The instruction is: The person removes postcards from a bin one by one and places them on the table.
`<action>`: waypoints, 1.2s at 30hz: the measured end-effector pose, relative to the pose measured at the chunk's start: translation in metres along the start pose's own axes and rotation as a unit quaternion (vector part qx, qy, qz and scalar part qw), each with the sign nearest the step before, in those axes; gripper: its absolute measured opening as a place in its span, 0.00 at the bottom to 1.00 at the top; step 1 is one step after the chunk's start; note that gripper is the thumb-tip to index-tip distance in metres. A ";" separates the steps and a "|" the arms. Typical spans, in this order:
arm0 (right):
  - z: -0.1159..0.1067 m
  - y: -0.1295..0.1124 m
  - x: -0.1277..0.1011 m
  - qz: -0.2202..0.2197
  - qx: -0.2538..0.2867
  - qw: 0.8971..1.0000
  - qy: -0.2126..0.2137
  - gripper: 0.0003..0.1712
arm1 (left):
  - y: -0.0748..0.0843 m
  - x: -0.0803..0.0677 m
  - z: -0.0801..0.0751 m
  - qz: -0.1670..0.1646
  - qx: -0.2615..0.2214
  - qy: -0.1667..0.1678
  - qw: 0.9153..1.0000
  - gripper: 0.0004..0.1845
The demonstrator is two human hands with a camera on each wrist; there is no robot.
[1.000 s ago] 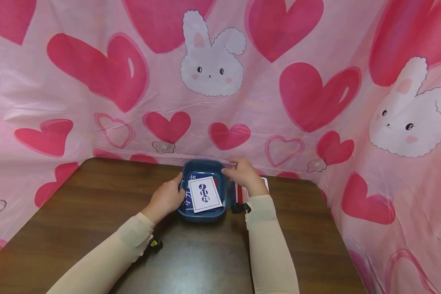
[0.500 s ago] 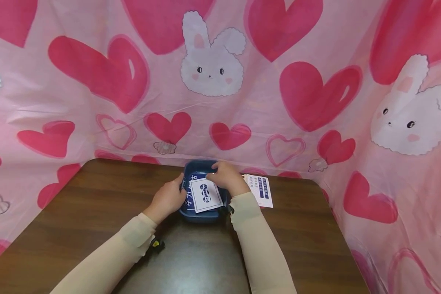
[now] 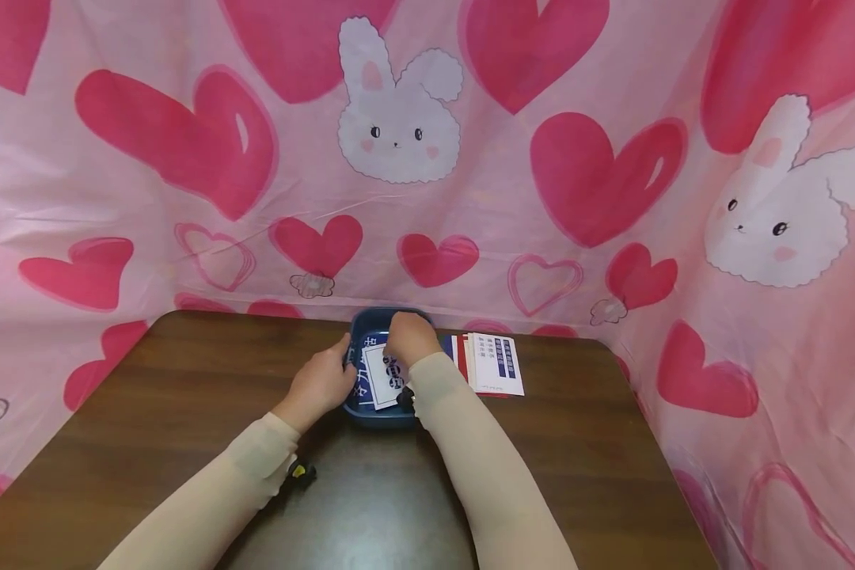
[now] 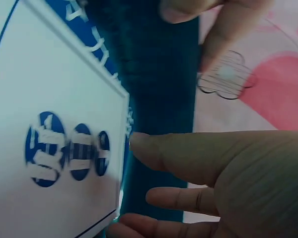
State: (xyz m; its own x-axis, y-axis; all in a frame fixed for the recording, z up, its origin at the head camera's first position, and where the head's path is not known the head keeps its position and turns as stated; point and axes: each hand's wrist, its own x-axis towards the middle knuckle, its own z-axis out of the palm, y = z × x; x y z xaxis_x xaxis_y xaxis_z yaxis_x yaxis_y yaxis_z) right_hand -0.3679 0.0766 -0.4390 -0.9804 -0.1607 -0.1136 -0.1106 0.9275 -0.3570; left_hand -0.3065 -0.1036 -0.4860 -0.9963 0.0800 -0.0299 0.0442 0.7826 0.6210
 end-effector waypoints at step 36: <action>-0.022 0.029 0.007 -0.026 0.101 0.995 0.001 0.26 | 0.001 0.000 0.000 -0.006 0.008 0.009 1.000 0.39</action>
State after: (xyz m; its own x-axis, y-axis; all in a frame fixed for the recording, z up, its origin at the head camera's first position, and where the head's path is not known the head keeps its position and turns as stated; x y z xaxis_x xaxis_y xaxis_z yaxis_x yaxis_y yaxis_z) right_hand -0.3815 0.1096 -0.4301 -0.9748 -0.2049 -0.0886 -0.1255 0.8312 -0.5416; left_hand -0.3065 -0.1026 -0.4857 -0.9980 0.0593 -0.0232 0.0330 0.7934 0.6078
